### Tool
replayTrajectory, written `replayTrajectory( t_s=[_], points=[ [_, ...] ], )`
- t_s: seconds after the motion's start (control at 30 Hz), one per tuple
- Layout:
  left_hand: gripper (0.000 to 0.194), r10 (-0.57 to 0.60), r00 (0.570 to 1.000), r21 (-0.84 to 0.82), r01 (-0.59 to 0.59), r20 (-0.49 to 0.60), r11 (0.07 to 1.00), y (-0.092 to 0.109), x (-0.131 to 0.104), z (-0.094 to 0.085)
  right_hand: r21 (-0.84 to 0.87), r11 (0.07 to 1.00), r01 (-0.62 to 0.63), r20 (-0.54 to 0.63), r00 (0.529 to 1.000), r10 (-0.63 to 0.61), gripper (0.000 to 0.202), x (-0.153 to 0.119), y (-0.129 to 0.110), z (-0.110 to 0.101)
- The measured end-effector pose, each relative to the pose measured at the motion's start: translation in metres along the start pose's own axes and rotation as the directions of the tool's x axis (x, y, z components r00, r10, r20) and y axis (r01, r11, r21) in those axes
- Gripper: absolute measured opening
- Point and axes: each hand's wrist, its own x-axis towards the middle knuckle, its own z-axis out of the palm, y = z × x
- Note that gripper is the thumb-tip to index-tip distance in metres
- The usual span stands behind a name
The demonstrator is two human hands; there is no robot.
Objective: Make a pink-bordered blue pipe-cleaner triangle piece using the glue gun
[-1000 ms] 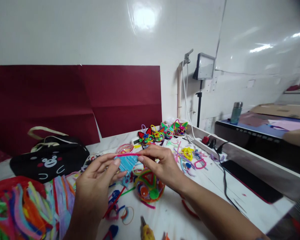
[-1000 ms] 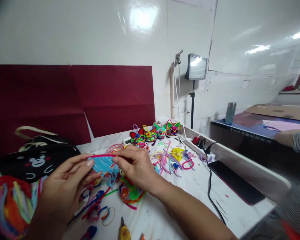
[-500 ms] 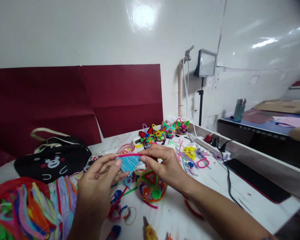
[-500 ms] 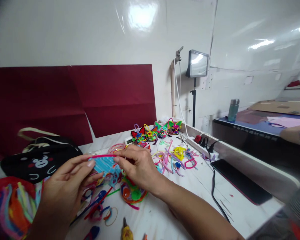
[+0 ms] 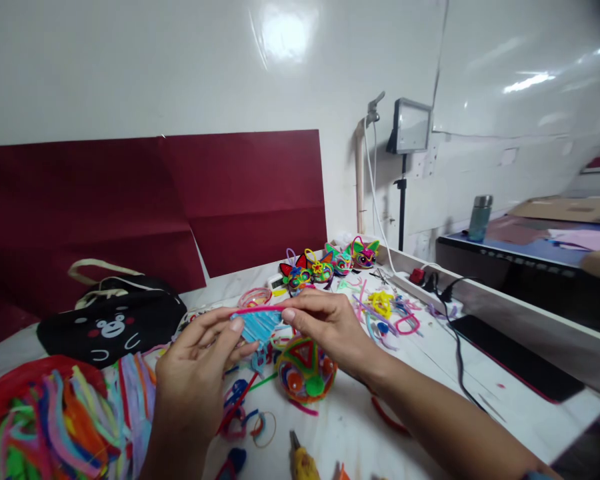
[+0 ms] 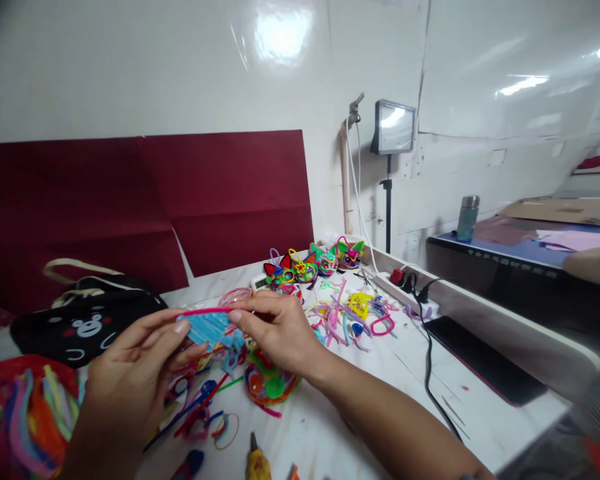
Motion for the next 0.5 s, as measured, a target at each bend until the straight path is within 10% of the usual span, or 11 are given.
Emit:
replayTrajectory(
  t_s=[0.23,0.5],
  points=[
    [0.038,0.011,1.0,-0.01,-0.011,0.016,1.0,-0.0034,0.0007,-0.003,0.342,0.873,-0.349,0.096,0.937,0.337,0.02,0.001,-0.0036,0.0018],
    [0.036,0.014,1.0,-0.038,-0.014,0.01,0.999,-0.0026,-0.0001,-0.0017,0.466,0.793,-0.393,0.13,0.917,0.378,0.026,0.0022,-0.002,0.0043]
  ],
)
